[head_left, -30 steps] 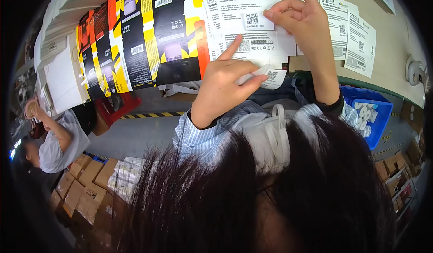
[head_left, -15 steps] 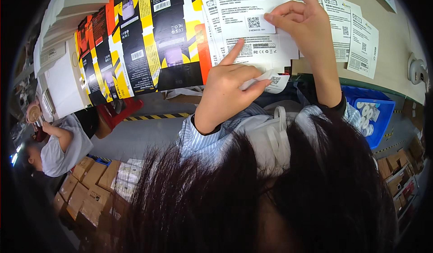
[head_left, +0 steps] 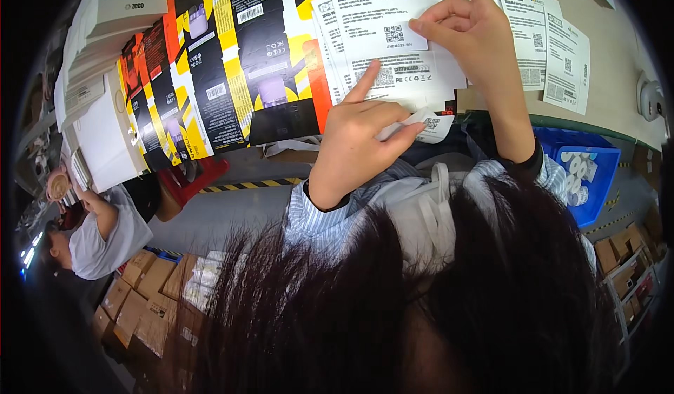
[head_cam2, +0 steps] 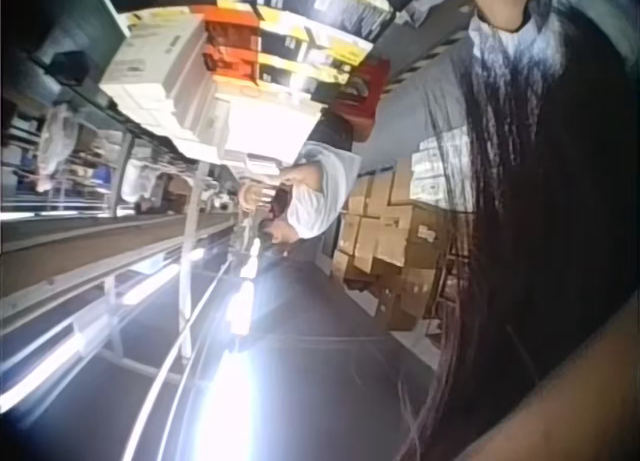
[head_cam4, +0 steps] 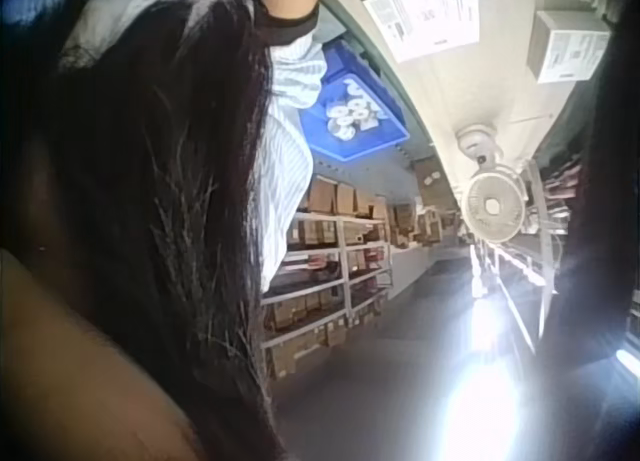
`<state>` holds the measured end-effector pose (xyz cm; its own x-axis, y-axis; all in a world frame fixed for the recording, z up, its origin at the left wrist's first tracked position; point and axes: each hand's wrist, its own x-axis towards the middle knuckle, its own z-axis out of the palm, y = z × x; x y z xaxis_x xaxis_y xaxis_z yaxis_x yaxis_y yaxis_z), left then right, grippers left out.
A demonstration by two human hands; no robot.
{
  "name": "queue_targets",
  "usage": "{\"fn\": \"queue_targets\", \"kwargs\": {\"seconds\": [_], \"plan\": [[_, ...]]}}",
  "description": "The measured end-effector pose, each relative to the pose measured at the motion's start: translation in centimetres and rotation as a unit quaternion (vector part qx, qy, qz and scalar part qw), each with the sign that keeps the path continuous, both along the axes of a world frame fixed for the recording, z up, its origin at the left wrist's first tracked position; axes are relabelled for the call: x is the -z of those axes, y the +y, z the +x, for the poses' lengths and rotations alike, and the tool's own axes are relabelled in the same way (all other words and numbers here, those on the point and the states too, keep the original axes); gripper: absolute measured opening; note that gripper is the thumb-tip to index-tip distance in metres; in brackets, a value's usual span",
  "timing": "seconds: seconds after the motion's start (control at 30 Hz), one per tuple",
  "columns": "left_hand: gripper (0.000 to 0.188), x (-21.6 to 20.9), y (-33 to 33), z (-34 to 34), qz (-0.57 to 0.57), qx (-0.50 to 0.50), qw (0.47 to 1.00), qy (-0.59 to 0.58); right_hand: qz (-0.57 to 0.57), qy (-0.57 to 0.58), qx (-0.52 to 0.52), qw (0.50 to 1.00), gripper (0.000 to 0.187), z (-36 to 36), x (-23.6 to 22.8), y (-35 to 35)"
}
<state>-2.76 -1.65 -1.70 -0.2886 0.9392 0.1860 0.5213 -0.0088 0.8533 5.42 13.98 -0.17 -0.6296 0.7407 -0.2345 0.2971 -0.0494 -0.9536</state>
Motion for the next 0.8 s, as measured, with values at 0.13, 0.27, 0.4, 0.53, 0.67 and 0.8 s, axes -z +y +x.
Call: {"fn": "queue_targets", "kwargs": {"seconds": [0.13,0.27,0.4,0.53,0.67,0.8], "plan": [[0.013,-0.2,0.0,0.0,0.003,-0.002,1.000,0.002,0.017,0.025,-0.005,1.000,0.057,0.2,0.1,-0.1],[0.013,-0.1,0.0,0.1,0.002,-0.003,1.000,0.003,0.016,0.017,-0.003,1.000,0.057,0.2,0.3,-0.2],[0.013,-0.4,-0.1,0.1,-0.001,-0.001,1.000,0.009,0.081,-0.019,-0.011,0.996,0.061,0.1,-0.1,-0.6],[0.013,-0.2,0.0,0.1,0.006,-0.005,1.000,0.000,0.149,-0.059,-0.014,0.987,0.071,0.3,0.0,-1.8],[0.013,-0.3,-0.1,0.1,-0.005,-0.007,1.000,0.009,0.364,-0.051,-0.015,0.930,0.082,-0.1,0.7,-2.4],[0.014,-0.3,0.0,0.3,0.005,-0.008,1.000,0.011,0.393,-0.132,0.001,0.910,0.076,-0.4,0.8,-2.4]]}}
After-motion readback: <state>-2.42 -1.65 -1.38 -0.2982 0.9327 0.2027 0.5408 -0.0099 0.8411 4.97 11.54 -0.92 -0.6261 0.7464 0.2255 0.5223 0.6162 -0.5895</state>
